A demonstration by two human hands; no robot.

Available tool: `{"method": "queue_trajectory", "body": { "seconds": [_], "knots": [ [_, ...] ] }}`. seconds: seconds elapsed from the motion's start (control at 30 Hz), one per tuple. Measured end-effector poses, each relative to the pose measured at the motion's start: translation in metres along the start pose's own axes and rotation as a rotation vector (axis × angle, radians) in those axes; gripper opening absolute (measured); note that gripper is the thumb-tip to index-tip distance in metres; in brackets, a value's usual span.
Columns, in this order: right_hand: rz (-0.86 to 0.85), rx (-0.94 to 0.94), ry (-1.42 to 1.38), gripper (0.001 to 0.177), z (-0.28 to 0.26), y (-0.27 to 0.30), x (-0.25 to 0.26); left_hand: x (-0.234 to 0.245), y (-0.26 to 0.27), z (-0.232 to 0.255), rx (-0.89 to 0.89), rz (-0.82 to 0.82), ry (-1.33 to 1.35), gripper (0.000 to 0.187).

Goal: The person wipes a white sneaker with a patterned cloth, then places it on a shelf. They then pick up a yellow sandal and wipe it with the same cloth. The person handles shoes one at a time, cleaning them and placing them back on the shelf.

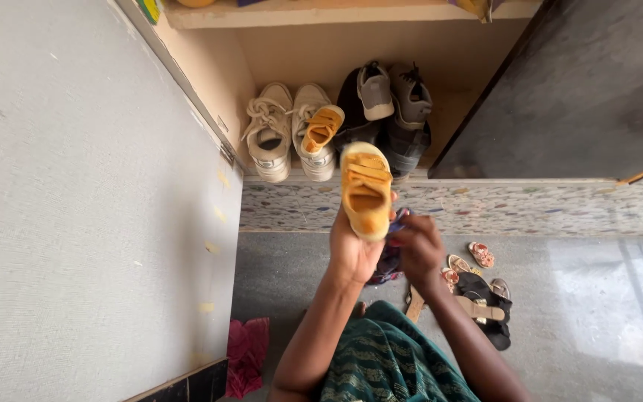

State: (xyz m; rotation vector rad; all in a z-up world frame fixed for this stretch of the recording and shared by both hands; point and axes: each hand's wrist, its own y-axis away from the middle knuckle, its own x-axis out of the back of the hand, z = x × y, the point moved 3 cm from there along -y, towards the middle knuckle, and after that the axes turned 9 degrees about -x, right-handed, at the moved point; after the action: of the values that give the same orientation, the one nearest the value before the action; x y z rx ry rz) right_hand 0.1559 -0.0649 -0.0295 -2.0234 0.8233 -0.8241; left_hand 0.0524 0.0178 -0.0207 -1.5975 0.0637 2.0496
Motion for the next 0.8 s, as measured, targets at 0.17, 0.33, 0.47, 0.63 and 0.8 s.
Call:
{"method": "queue_trajectory", "body": {
  "seconds": [0.17,0.33,0.47,0.63,0.8],
  "knots": [
    [0.101,-0.395,-0.133,0.019,0.005,-0.016,0.037,-0.013,0.002,0.012,0.187,0.298,-0.071,0.047],
    [-0.243,-0.131,-0.045,0.024,-0.027,-0.044,0.025,-0.002,0.005,0.006,0.065,0.116,-0.331,0.048],
    [-0.557,-0.188,-0.062,0.051,-0.03,-0.034,0.016,0.004,0.004,0.013,-0.07,0.078,-0.599,0.049],
    [-0.561,-0.37,-0.067,0.076,-0.018,-0.009,0.008,-0.013,-0.002,0.009,-0.247,0.06,-0.975,0.056],
    [-0.537,-0.451,0.071,0.072,-0.01,-0.024,-0.001,-0.026,0.005,0.003,-0.408,-0.005,-1.322,0.065]
  ]
}}
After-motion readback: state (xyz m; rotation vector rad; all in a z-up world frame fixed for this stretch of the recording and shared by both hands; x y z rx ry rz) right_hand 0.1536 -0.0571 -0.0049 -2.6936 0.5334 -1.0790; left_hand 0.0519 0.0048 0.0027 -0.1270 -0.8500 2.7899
